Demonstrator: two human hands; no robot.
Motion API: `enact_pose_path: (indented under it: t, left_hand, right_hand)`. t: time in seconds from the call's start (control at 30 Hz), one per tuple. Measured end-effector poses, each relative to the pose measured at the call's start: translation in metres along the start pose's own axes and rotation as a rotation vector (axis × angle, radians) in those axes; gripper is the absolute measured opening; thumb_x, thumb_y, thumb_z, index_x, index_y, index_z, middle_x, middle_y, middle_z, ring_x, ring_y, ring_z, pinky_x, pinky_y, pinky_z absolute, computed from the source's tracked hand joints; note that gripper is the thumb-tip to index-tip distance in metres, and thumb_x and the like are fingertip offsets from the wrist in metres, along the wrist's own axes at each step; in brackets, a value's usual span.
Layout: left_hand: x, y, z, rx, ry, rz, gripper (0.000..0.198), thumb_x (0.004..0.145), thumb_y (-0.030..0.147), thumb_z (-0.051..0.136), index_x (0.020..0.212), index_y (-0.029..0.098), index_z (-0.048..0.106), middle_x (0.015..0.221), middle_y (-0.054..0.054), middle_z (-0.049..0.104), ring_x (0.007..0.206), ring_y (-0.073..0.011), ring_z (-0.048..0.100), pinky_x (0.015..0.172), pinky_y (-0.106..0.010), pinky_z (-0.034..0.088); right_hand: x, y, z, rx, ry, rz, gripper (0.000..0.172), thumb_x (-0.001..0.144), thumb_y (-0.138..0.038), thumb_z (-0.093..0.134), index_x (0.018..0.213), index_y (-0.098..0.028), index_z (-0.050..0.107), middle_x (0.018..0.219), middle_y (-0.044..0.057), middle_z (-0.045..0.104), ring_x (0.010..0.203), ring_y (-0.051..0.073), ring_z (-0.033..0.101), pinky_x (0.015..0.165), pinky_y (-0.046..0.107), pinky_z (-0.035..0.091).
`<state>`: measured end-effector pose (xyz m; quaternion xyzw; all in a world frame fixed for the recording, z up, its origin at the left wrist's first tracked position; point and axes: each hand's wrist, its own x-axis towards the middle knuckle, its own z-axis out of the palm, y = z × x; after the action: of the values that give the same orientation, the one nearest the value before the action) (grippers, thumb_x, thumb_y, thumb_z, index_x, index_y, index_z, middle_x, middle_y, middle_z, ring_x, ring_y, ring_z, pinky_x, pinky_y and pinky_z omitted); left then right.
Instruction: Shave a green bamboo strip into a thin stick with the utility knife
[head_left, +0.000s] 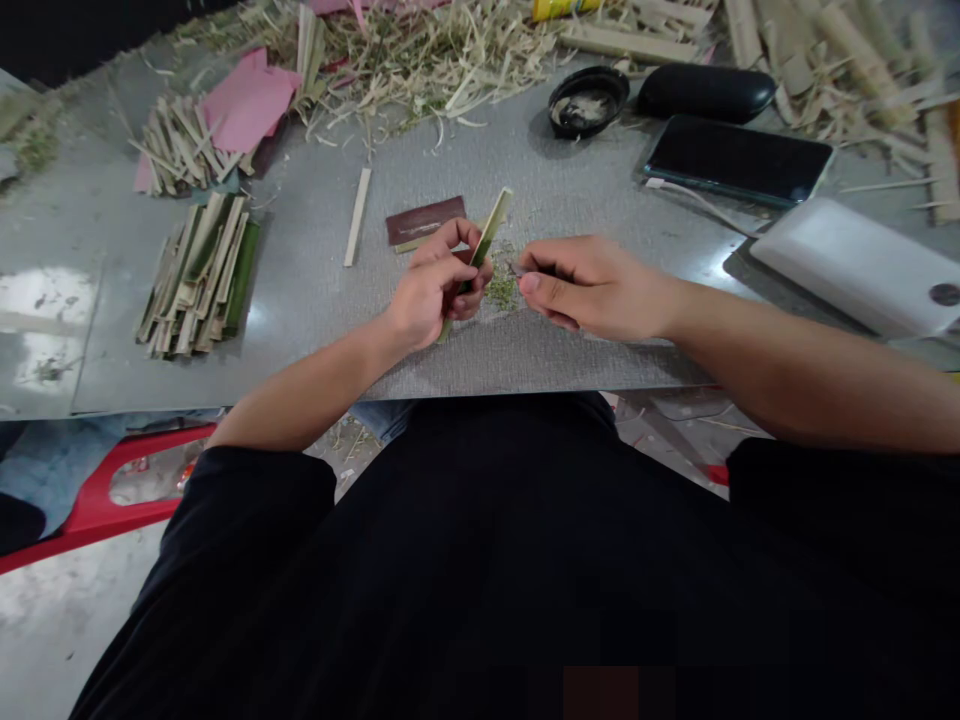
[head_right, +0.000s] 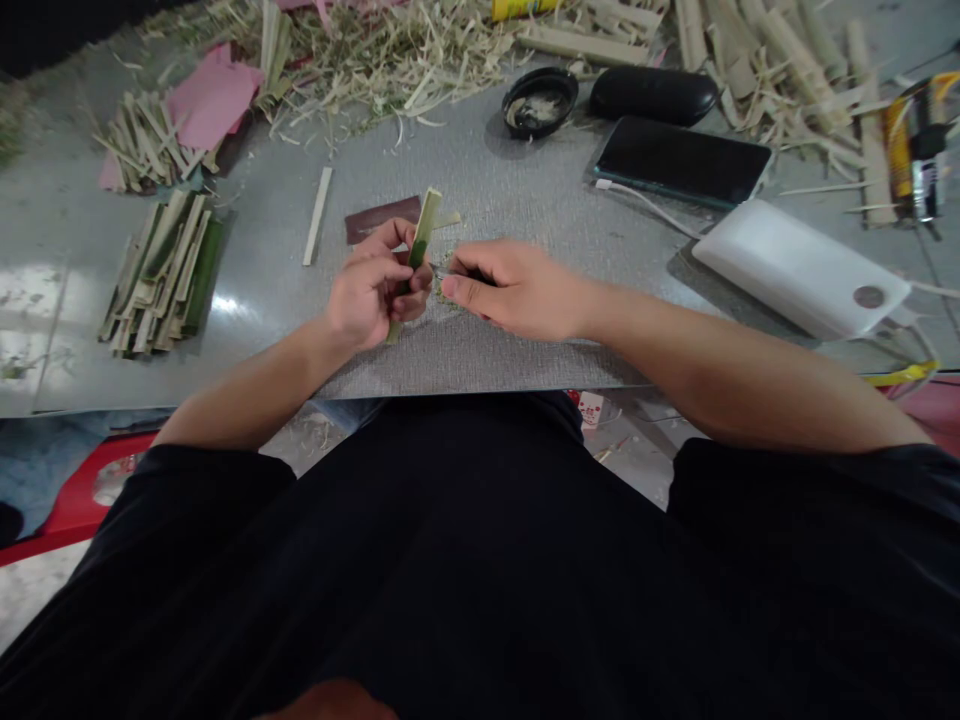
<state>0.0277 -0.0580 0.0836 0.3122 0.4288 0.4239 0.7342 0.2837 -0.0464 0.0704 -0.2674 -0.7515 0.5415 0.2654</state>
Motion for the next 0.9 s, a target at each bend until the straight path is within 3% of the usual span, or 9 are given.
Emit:
enact_pose_path:
  t: [0.07,0.2,0.33,0.47,0.57,0.7,0.9]
  left_hand:
    - [0.001,-0.004,-0.004,0.031,-0.041,0.021,0.028,0.09,0.002,0.066,0.102,0.026,0.059,0.073,0.004,0.06,0.045,-0.0062,0.04,0.047,-0.013,0.027]
    - [0.003,-0.011,-0.009,0.136,-0.124,0.037,0.025,0.087,0.008,0.069,0.102,0.026,0.062,0.07,0.003,0.062,0.044,-0.0077,0.04,0.046,-0.015,0.025]
    - [0.002,-0.012,-0.009,0.221,-0.167,0.045,0.027,0.08,0.015,0.071,0.102,0.027,0.06,0.07,0.004,0.062,0.044,-0.0091,0.037,0.046,-0.019,0.024]
    - [-0.003,-0.012,-0.007,0.263,-0.21,0.089,0.033,0.088,0.013,0.084,0.104,0.028,0.059,0.076,0.005,0.063,0.052,-0.0082,0.039,0.051,-0.021,0.03]
    - [-0.007,-0.011,-0.005,0.254,-0.148,0.057,0.045,0.095,0.02,0.102,0.107,0.029,0.06,0.08,0.007,0.06,0.057,-0.0082,0.041,0.054,-0.022,0.033]
    - [-0.007,-0.011,-0.004,0.18,0.005,0.027,0.061,0.091,0.031,0.12,0.115,0.031,0.063,0.086,0.006,0.057,0.067,-0.013,0.056,0.059,-0.026,0.039]
    - [-0.004,-0.012,-0.008,0.217,-0.003,0.063,0.066,0.085,0.031,0.126,0.111,0.031,0.065,0.09,0.004,0.057,0.076,-0.0163,0.059,0.067,-0.03,0.042]
  right_hand:
    - [0.003,-0.002,0.004,0.046,0.016,0.084,0.054,0.132,-0.054,0.084,0.091,-0.025,0.063,0.065,-0.004,0.064,0.047,0.011,0.052,0.044,0.027,0.037]
    - [0.009,-0.002,0.012,0.177,0.026,0.186,0.056,0.12,-0.057,0.102,0.089,-0.025,0.069,0.063,-0.003,0.067,0.044,0.011,0.056,0.041,0.028,0.037]
    - [0.011,0.001,0.013,0.245,0.031,0.212,0.059,0.111,-0.062,0.111,0.089,-0.024,0.071,0.065,0.0,0.072,0.046,0.014,0.063,0.043,0.029,0.048]
    - [0.011,-0.001,0.013,0.296,-0.03,0.222,0.058,0.109,-0.067,0.111,0.092,-0.024,0.076,0.067,0.002,0.077,0.05,0.019,0.072,0.046,0.031,0.057]
    - [0.011,-0.005,0.014,0.323,-0.041,0.232,0.063,0.105,-0.075,0.111,0.095,-0.024,0.076,0.067,0.001,0.076,0.05,0.02,0.074,0.046,0.032,0.057]
    - [0.011,-0.006,0.016,0.384,-0.044,0.241,0.069,0.107,-0.085,0.105,0.097,-0.025,0.072,0.068,0.001,0.075,0.05,0.02,0.073,0.049,0.032,0.059]
    - [0.01,-0.001,0.018,0.468,-0.039,0.265,0.057,0.12,-0.073,0.095,0.103,-0.026,0.069,0.068,-0.001,0.077,0.05,0.02,0.072,0.047,0.031,0.056]
